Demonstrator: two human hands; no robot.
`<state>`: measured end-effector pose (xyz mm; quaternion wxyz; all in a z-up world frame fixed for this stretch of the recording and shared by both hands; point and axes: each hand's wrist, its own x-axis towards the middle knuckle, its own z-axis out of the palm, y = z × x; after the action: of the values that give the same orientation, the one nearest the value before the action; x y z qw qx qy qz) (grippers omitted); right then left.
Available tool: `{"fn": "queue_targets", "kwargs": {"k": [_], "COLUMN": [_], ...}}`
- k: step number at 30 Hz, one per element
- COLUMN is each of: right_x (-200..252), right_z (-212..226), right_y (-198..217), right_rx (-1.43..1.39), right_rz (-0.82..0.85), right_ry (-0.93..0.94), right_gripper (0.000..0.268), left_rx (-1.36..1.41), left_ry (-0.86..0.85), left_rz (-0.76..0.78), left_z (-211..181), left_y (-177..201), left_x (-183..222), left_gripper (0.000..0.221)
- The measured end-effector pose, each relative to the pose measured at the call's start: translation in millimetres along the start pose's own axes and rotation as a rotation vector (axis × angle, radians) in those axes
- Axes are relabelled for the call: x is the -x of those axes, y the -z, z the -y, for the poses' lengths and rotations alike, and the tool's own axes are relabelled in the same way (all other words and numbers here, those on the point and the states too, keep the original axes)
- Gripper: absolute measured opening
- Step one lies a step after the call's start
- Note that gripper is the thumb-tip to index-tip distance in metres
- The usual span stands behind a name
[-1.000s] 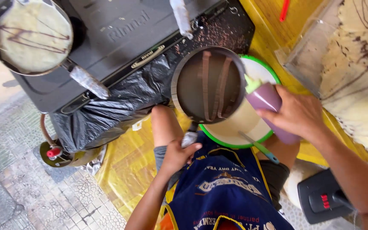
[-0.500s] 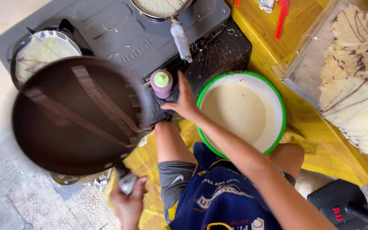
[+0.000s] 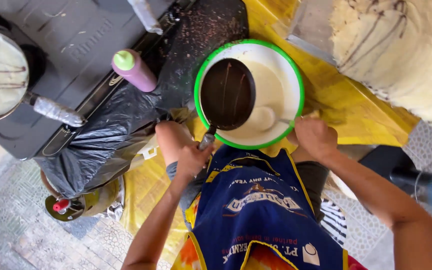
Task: Preparing crepes by pouring batter into pans, cooking them on a gas stove, stacking them, and applying chocolate sauce.
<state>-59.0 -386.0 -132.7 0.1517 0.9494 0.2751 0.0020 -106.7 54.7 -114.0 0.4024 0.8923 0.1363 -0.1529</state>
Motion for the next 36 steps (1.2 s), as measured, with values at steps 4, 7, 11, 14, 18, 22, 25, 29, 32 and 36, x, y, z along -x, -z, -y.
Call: {"fn": "queue_targets", "kwargs": {"k": [4,7,11,14,18,22,25,29,32,36], "right_x": [-5,2,-1,-2,0,-14,-25,-37,-46,-50], "right_z": [-24,-50,-57,-36,-5,0,-4,-11,-11,-1], "right_y": [1,67,147,175,160,176,183,188,199,221], "right_rx": [0.253,0.124,-0.252,-0.354,-0.127,0.061,0.202,0.238,0.252,0.265], "right_rz": [0.016,0.021,0.383,0.284,-0.05,-0.321,-0.452,-0.516,-0.547,-0.574], "right_ry": [-0.204,-0.293,-0.54,-0.565,-0.474,-0.378,-0.386,-0.393,-0.375,-0.332], "right_gripper": [0.005,0.015,0.047,0.046,0.046,0.055,0.049,0.047,0.047,0.045], "left_rx": [-0.259,-0.325,-0.338,-0.059,0.463,0.55,0.544,0.757,1.081,1.383], "left_ry": [-0.055,-0.24,-0.124,0.128,0.28,0.281,0.31,0.289,0.293,0.242], "left_rz": [-0.091,-0.189,-0.029,0.2,0.386,0.361,0.286,0.264,0.302,0.398], "left_z": [6,-40,-23,-30,-46,-62,-53,-40,-28,6], "left_y": [2,39,24,18,13,26,29,21,-3,-77], "left_x": [-18,-14,-57,-69,-65,-63,-67,-56,-37,-31], "left_gripper": [0.066,0.052,0.063,0.062,0.05,0.046,0.044,0.046,0.046,0.043]}}
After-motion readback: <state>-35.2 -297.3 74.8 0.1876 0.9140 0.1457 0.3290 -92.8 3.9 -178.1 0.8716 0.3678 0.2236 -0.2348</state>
